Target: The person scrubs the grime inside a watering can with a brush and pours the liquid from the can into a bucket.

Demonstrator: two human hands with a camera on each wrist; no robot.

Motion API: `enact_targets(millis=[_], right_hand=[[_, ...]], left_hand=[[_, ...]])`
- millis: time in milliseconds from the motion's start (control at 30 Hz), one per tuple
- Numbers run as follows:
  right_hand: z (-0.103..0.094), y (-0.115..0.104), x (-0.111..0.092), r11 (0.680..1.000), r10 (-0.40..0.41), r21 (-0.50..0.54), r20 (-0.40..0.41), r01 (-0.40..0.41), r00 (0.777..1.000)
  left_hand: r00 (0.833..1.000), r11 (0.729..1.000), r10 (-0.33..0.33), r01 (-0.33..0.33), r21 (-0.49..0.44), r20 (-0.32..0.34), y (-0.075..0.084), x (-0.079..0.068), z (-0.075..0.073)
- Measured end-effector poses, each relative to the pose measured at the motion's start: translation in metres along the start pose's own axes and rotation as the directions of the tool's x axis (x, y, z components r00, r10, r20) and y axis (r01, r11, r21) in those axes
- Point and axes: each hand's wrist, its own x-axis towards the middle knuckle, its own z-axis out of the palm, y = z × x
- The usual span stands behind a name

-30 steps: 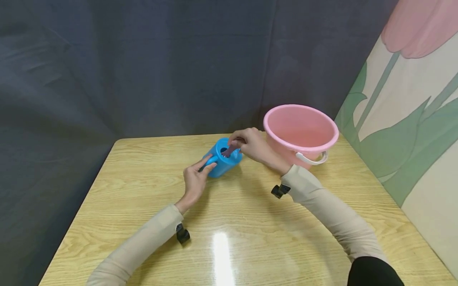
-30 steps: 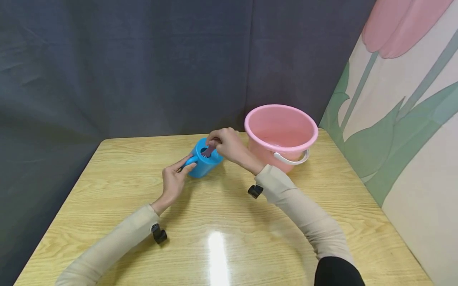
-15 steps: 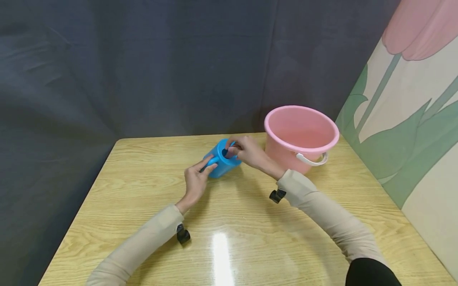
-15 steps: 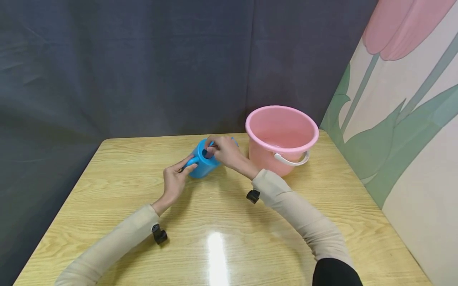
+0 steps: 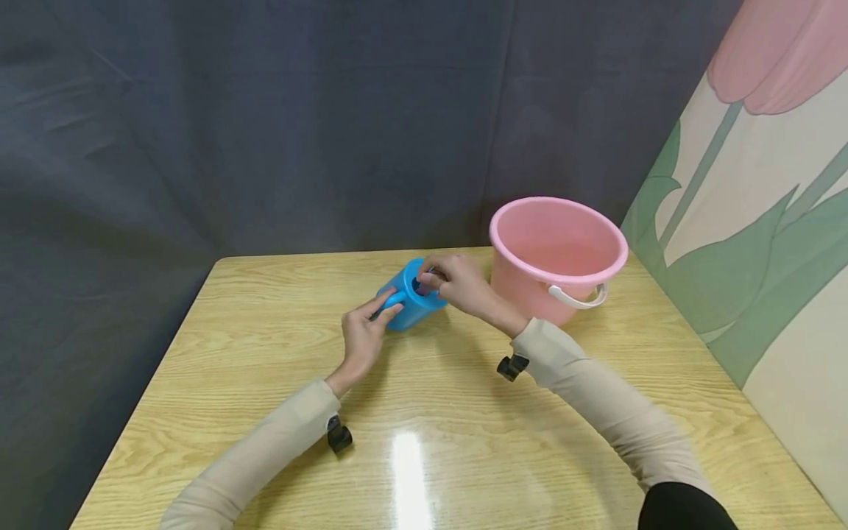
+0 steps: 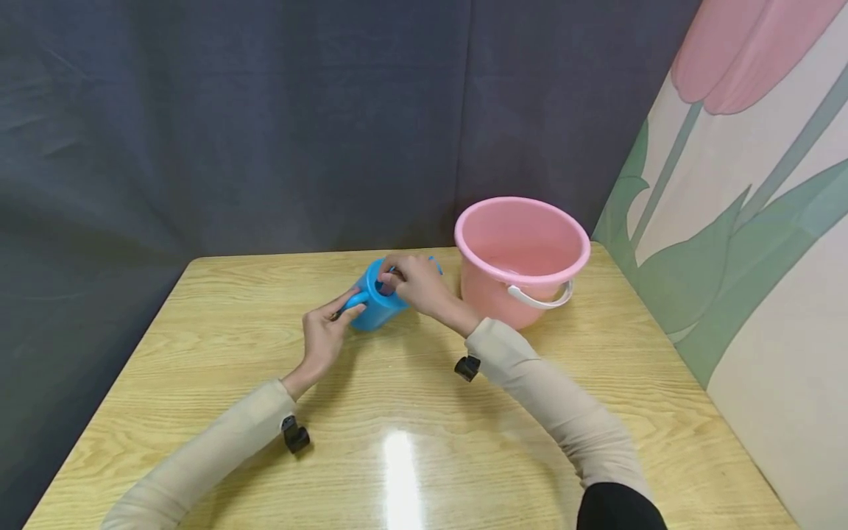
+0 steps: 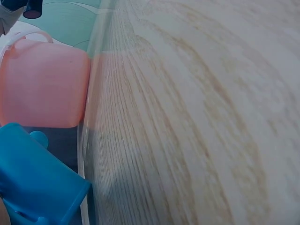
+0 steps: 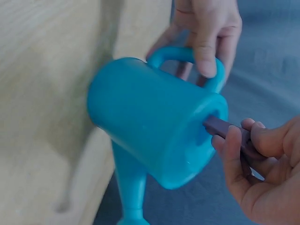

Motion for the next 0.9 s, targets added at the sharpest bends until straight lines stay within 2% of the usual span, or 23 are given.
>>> enact_targets(millis=[167, 333, 433, 733, 900], right_hand=[[0.001, 0.002, -0.001, 0.997, 0.033, 0.07, 0.013, -0.034, 0.999], [-0.013, -0.001, 0.0, 0.988, 0.074, 0.143, -0.057, -0.065, 0.996], [-0.017, -0.003, 0.0, 0.987, 0.082, 0.147, -0.08, -0.069, 0.993], [-0.001, 0.003, -0.001, 0.995, 0.064, 0.082, 0.017, -0.065, 0.998], [-0.007, 0.002, 0.0, 0.994, 0.045, 0.1, -0.015, -0.043, 0.999]], left_hand=[[1.0, 1.0, -0.008, 0.008, -0.003, 0.008, 0.0, 0.0, 0.0], [0.999, 0.999, -0.032, 0.032, 0.001, -0.006, -0.002, -0.001, 0.001], [1.0, 1.0, -0.029, 0.029, 0.006, -0.009, -0.003, 0.0, 0.001], [1.0, 1.0, -0.021, 0.021, -0.008, -0.001, -0.004, -0.001, 0.001], [1.0, 1.0, -0.029, 0.029, -0.005, -0.003, -0.003, -0.001, 0.001]])
